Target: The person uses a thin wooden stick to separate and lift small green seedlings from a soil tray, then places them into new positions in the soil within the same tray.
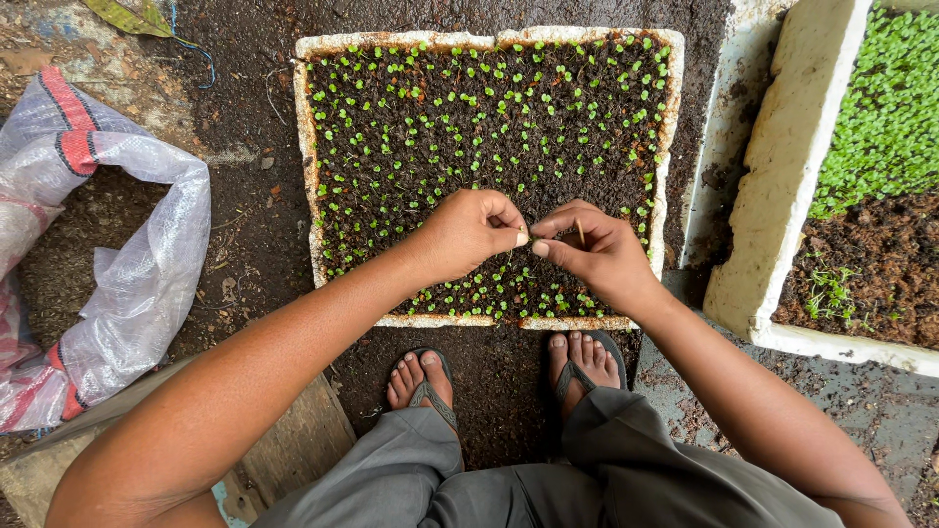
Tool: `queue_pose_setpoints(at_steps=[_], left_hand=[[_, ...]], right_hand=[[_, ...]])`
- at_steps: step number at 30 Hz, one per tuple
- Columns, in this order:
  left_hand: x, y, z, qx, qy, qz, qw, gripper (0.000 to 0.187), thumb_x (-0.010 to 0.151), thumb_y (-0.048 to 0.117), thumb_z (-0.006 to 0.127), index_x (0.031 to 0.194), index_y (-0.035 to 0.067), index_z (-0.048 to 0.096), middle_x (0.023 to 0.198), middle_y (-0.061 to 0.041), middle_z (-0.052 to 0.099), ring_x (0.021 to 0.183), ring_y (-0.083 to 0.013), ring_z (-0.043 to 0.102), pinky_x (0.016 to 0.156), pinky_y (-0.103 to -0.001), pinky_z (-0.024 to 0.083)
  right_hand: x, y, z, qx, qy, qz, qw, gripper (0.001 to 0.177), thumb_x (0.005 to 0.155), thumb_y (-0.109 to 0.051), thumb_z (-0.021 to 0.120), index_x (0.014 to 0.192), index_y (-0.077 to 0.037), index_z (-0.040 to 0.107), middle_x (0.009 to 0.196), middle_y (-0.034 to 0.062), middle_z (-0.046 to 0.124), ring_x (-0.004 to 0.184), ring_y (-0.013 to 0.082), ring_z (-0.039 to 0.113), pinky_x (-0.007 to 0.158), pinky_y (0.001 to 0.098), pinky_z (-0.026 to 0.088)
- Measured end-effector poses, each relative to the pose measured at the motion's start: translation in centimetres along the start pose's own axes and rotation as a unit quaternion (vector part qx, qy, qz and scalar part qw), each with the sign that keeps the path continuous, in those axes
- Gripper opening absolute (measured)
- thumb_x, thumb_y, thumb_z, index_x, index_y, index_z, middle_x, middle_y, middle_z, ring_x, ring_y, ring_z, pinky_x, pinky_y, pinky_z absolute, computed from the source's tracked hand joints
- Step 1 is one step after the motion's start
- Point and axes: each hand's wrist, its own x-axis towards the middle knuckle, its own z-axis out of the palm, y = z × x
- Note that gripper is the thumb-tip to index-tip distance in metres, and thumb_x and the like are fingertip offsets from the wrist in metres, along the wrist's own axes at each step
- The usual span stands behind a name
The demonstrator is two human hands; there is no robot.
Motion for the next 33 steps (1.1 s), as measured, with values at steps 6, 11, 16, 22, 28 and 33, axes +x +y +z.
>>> queue_pose_setpoints(at_steps=[6, 11, 16, 22, 28, 33], left_hand=[[0.3, -0.7, 0.8, -0.053, 0.022, -0.004, 0.998, 0.013, 0.085, 0.005, 0.071, 0.096, -0.003, 0.072, 0.074, -0.006, 0.062, 0.066, -0.0086, 0.060, 0.059, -0.022, 0.050], [0.6, -1.9, 0.9, -0.027, 0.016, 0.005, 0.999, 0.012, 0.084, 0.003, 0.071, 0.095, -0.002, 0.073, 0.074, -0.007, 0.064, 0.067, -0.0096, 0.060, 0.059, -0.024, 0.050], [0.3, -1.7, 0.5, -0.010, 0.016, -0.006, 1.000, 0.011, 0.085, 0.003, 0.070, 0.095, -0.001, 0.073, 0.074, -0.007, 0.063, 0.069, -0.0105, 0.058, 0.059, -0.025, 0.050], [-0.1, -1.0, -1.2, 0.046, 0.010, -0.015, 0.999, 0.011, 0.087, 0.003, 0.069, 0.097, 0.000, 0.073, 0.076, -0.007, 0.063, 0.068, -0.0121, 0.059, 0.061, -0.027, 0.051], [-2.1, 4.3, -2.2, 0.199, -0.043, -0.016, 0.979, 0.017, 0.091, 0.001, 0.065, 0.106, 0.002, 0.071, 0.093, -0.013, 0.066, 0.086, -0.0211, 0.067, 0.081, -0.036, 0.057], [-2.6, 8.0, -0.1, 0.226, -0.052, 0.096, 0.968, 0.054, 0.094, -0.002, 0.061, 0.146, -0.005, 0.045, 0.121, -0.024, 0.056, 0.116, -0.0347, 0.062, 0.102, -0.049, 0.052]], right_hand=[[-0.3, 2.1, 0.3, 0.019, 0.008, -0.007, 1.000, 0.014, 0.089, 0.002, 0.076, 0.102, 0.004, 0.073, 0.091, 0.0123, 0.067, 0.079, 0.0118, 0.062, 0.059, 0.0184, 0.052], [-1.0, 4.0, 0.0, 0.113, 0.037, 0.056, 0.991, 0.012, 0.090, 0.004, 0.073, 0.101, 0.003, 0.070, 0.080, 0.0083, 0.063, 0.048, 0.0031, 0.049, 0.038, 0.0173, 0.041], [-1.2, 3.2, 0.0, 0.211, 0.061, 0.132, 0.967, 0.006, 0.091, 0.001, 0.069, 0.096, -0.001, 0.067, 0.075, 0.0039, 0.060, 0.042, 0.0005, 0.040, 0.035, 0.0167, 0.037], [-0.7, -1.2, -1.1, 0.206, 0.060, 0.129, 0.968, 0.004, 0.094, -0.007, 0.067, 0.098, -0.008, 0.066, 0.089, 0.0066, 0.069, 0.043, -0.0015, 0.041, 0.037, 0.0156, 0.039], [-0.9, -0.7, -3.9, 0.183, 0.069, 0.085, 0.977, 0.004, 0.096, -0.004, 0.065, 0.099, -0.005, 0.065, 0.086, 0.0105, 0.071, 0.039, -0.0016, 0.039, 0.035, 0.0164, 0.036], [-1.9, 0.5, -2.6, 0.107, 0.001, 0.120, 0.987, 0.006, 0.092, 0.004, 0.064, 0.096, 0.001, 0.067, 0.080, 0.0140, 0.072, 0.036, 0.0031, 0.043, 0.033, 0.0184, 0.036]])
